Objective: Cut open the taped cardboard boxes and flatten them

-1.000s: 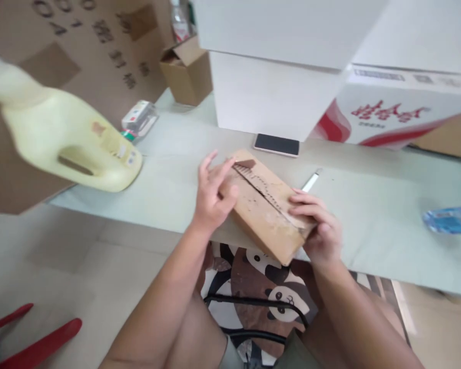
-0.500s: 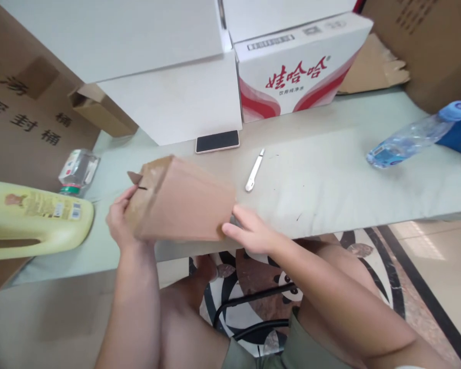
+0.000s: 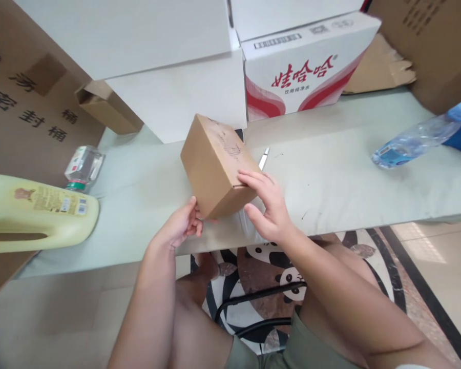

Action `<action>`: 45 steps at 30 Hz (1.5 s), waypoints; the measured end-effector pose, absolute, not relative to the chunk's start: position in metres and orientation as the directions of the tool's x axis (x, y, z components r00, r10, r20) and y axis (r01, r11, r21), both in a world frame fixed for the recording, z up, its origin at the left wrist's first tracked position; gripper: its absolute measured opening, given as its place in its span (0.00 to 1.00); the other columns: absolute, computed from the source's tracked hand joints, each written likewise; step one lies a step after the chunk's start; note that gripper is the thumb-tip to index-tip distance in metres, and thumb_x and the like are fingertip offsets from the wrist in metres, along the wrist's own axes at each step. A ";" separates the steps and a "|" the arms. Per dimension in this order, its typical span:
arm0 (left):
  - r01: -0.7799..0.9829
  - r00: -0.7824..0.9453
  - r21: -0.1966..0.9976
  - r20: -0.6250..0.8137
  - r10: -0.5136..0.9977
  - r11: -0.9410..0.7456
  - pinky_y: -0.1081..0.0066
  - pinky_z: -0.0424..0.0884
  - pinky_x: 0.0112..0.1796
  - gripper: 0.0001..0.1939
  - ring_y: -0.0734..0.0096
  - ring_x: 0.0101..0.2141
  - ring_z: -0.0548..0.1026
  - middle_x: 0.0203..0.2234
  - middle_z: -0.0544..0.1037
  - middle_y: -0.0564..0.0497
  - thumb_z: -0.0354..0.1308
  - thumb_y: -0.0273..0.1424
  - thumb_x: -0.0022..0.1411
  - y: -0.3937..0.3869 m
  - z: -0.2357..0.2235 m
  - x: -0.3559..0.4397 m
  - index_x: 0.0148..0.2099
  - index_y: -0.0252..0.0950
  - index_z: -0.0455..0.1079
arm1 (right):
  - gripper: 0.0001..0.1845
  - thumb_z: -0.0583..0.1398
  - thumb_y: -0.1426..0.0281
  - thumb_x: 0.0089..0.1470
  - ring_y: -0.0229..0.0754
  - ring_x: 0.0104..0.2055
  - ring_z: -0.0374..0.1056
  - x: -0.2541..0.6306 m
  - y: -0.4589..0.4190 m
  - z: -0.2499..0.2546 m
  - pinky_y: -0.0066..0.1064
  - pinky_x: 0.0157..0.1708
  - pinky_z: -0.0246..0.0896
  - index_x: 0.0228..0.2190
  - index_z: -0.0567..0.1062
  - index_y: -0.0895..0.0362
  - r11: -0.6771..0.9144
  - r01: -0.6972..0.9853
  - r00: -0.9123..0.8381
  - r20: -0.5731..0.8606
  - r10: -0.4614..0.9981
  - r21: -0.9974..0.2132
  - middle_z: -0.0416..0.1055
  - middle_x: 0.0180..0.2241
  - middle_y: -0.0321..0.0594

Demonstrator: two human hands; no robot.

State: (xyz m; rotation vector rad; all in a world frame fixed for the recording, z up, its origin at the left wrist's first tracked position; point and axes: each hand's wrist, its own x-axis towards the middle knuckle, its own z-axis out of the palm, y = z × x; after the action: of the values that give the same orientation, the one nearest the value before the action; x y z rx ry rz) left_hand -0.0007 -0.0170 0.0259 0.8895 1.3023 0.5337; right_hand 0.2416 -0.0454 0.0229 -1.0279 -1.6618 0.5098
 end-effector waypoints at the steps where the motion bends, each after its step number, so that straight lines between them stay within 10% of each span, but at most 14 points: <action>1: 0.187 0.231 0.802 -0.598 0.768 0.568 0.76 0.42 0.14 0.28 0.79 0.11 0.61 0.24 0.80 0.39 0.47 0.53 0.67 -0.017 0.024 -0.001 0.33 0.33 0.73 | 0.22 0.54 0.58 0.62 0.57 0.62 0.67 0.240 -0.046 0.026 0.58 0.64 0.57 0.55 0.73 0.48 0.556 0.399 -0.070 0.580 0.812 -0.729 0.74 0.57 0.46; 6: 0.313 0.036 0.849 -0.459 0.888 0.426 0.76 0.58 0.18 0.17 0.76 0.17 0.67 0.22 0.77 0.46 0.61 0.44 0.60 -0.014 0.016 -0.005 0.31 0.34 0.72 | 0.17 0.55 0.63 0.57 0.57 0.59 0.68 0.226 -0.048 0.032 0.60 0.65 0.55 0.45 0.78 0.47 0.551 0.547 -0.015 0.651 0.759 -0.630 0.77 0.51 0.44; 10: 0.305 -0.375 0.952 0.138 0.917 -0.019 0.68 0.75 0.37 0.25 0.62 0.45 0.78 0.49 0.77 0.42 0.61 0.46 0.57 -0.005 0.011 -0.019 0.53 0.40 0.68 | 0.17 0.58 0.67 0.53 0.55 0.55 0.70 0.212 -0.051 0.025 0.57 0.62 0.60 0.43 0.80 0.44 0.642 0.493 -0.197 0.643 0.740 -0.588 0.79 0.47 0.40; 14: 0.433 -0.336 0.831 0.509 0.792 -0.351 0.56 0.67 0.58 0.29 0.52 0.66 0.61 0.66 0.61 0.41 0.56 0.53 0.59 0.000 0.008 -0.032 0.57 0.43 0.65 | 0.14 0.58 0.67 0.52 0.51 0.46 0.73 0.209 -0.059 0.030 0.52 0.56 0.66 0.38 0.80 0.43 0.756 0.350 -0.386 0.651 0.654 -0.553 0.81 0.40 0.36; 20: 0.451 -0.206 0.832 0.450 0.869 -0.323 0.49 0.57 0.64 0.26 0.47 0.70 0.53 0.69 0.54 0.39 0.58 0.53 0.58 0.003 0.006 -0.029 0.51 0.42 0.66 | 0.11 0.54 0.68 0.58 0.50 0.39 0.73 0.226 -0.047 0.032 0.46 0.42 0.70 0.35 0.76 0.49 0.652 0.412 -0.066 0.692 0.718 -0.637 0.77 0.33 0.42; 25: 0.293 -0.258 0.872 0.467 0.845 -0.392 0.54 0.61 0.61 0.24 0.52 0.64 0.61 0.62 0.60 0.41 0.60 0.52 0.55 0.008 0.003 -0.021 0.44 0.42 0.61 | 0.20 0.54 0.62 0.60 0.53 0.43 0.71 0.246 -0.007 0.006 0.46 0.43 0.67 0.50 0.76 0.53 0.086 0.819 0.056 0.228 0.972 -0.568 0.73 0.40 0.48; 29: 0.291 -0.286 0.875 0.465 0.838 -0.387 0.57 0.65 0.57 0.21 0.59 0.52 0.69 0.47 0.65 0.46 0.59 0.50 0.55 0.006 0.000 -0.017 0.41 0.42 0.59 | 0.21 0.54 0.55 0.60 0.57 0.39 0.71 0.250 0.008 -0.002 0.44 0.37 0.63 0.45 0.78 0.53 -0.009 0.938 0.001 -0.023 1.000 -0.346 0.73 0.38 0.51; 33: 0.390 -0.271 0.820 0.537 0.799 -0.419 0.58 0.65 0.54 0.19 0.60 0.47 0.67 0.39 0.64 0.48 0.57 0.50 0.57 -0.003 0.002 -0.010 0.40 0.41 0.62 | 0.08 0.57 0.65 0.56 0.48 0.30 0.66 0.249 0.010 0.005 0.37 0.30 0.56 0.37 0.74 0.53 -0.088 0.880 0.087 -0.022 0.996 -0.467 0.70 0.29 0.43; 38: 0.520 -0.161 0.734 0.587 0.793 -0.437 0.57 0.65 0.55 0.22 0.57 0.50 0.66 0.43 0.68 0.45 0.49 0.51 0.65 -0.012 0.011 0.001 0.46 0.40 0.73 | 0.12 0.56 0.61 0.61 0.41 0.25 0.61 0.251 0.000 0.034 0.34 0.29 0.60 0.44 0.72 0.51 0.217 0.367 0.038 0.248 0.968 -0.904 0.63 0.25 0.33; 43: 0.529 -0.130 0.722 0.587 0.799 -0.445 0.55 0.64 0.56 0.22 0.56 0.52 0.66 0.44 0.73 0.44 0.48 0.50 0.68 -0.014 0.013 0.002 0.48 0.41 0.74 | 0.34 0.67 0.48 0.50 0.43 0.28 0.64 0.243 -0.032 0.082 0.36 0.26 0.62 0.55 0.69 0.46 0.539 0.049 -0.147 0.528 0.836 -0.841 0.66 0.30 0.36; 45: 0.516 -0.128 0.722 0.598 0.792 -0.462 0.55 0.64 0.55 0.21 0.56 0.53 0.66 0.44 0.74 0.44 0.48 0.49 0.68 -0.014 0.013 0.002 0.48 0.42 0.74 | 0.27 0.69 0.53 0.51 0.41 0.24 0.60 0.237 -0.044 0.095 0.35 0.23 0.59 0.50 0.72 0.47 0.614 0.078 -0.198 0.592 0.781 -0.785 0.64 0.26 0.34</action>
State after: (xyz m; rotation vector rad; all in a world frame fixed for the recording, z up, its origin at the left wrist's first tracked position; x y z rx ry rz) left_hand 0.0024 -0.0143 0.0128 1.8917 1.4692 1.6231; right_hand 0.2371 -0.0437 0.0948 -0.7184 -1.6677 0.7478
